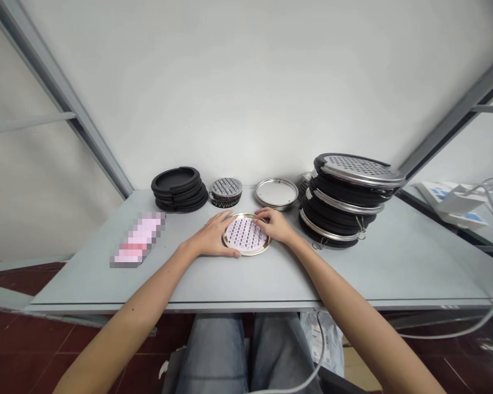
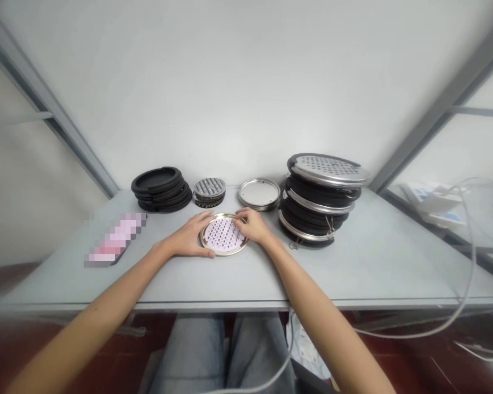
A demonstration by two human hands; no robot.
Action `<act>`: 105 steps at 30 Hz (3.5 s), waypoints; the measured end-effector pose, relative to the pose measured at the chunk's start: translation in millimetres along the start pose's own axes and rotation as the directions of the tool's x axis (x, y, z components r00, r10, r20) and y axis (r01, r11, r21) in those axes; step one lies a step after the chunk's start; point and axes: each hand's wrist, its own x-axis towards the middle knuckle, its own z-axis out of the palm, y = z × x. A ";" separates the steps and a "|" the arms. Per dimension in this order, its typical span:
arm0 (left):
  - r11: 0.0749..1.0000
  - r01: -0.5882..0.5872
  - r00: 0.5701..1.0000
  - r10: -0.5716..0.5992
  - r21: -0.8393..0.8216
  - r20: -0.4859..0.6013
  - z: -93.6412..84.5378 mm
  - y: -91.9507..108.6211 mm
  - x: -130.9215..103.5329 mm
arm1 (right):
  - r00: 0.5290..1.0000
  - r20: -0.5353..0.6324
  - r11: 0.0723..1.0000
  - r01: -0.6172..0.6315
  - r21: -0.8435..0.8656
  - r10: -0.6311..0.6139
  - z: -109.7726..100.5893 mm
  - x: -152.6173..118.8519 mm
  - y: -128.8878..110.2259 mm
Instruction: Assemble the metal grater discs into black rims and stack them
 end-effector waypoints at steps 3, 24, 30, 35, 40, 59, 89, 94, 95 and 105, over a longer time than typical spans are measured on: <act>1.000 0.017 1.000 -0.017 -0.007 -0.004 2.4 -2.1 0.9 | 1.000 -0.001 1.000 0.023 -0.021 -0.023 1.6 0.3 0.0; 0.998 0.053 0.998 -0.054 0.016 0.022 3.5 -1.5 1.0 | 0.980 0.075 0.971 0.191 -0.145 -0.182 7.1 -2.6 2.8; 0.999 0.032 0.999 -0.032 0.004 0.020 6.0 -4.3 3.4 | 0.973 0.076 0.963 0.227 -0.146 -0.218 8.5 -0.9 2.2; 0.998 0.062 0.998 -0.063 0.025 0.010 8.1 -1.8 7.2 | 0.976 0.071 0.966 0.213 -0.144 -0.205 9.2 0.6 1.7; 0.996 0.076 0.997 -0.077 0.056 0.024 8.2 2.1 8.5 | 0.972 0.078 0.962 0.231 -0.146 -0.222 10.2 1.8 2.6; 0.987 0.064 0.991 -0.081 0.150 0.106 3.4 2.4 8.0 | 0.968 0.139 0.947 0.237 -0.219 -0.210 12.6 1.9 7.1; 0.984 0.114 0.985 -0.130 0.137 0.114 6.5 -0.6 9.4 | 0.954 0.105 0.948 0.292 -0.131 -0.279 12.5 4.9 4.9; 0.984 0.110 0.985 -0.127 0.138 0.119 6.1 -1.2 8.7 | 0.958 0.088 0.953 0.281 -0.113 -0.272 14.2 4.0 7.0; 0.985 0.106 0.985 -0.124 0.137 0.124 5.7 -1.2 8.5 | 0.959 0.082 0.954 0.280 -0.108 -0.272 14.7 4.0 7.4; 0.988 0.091 0.983 -0.109 0.127 0.144 2.4 0.6 7.0 | 0.984 0.115 0.988 0.143 -0.064 -0.135 15.5 7.4 8.1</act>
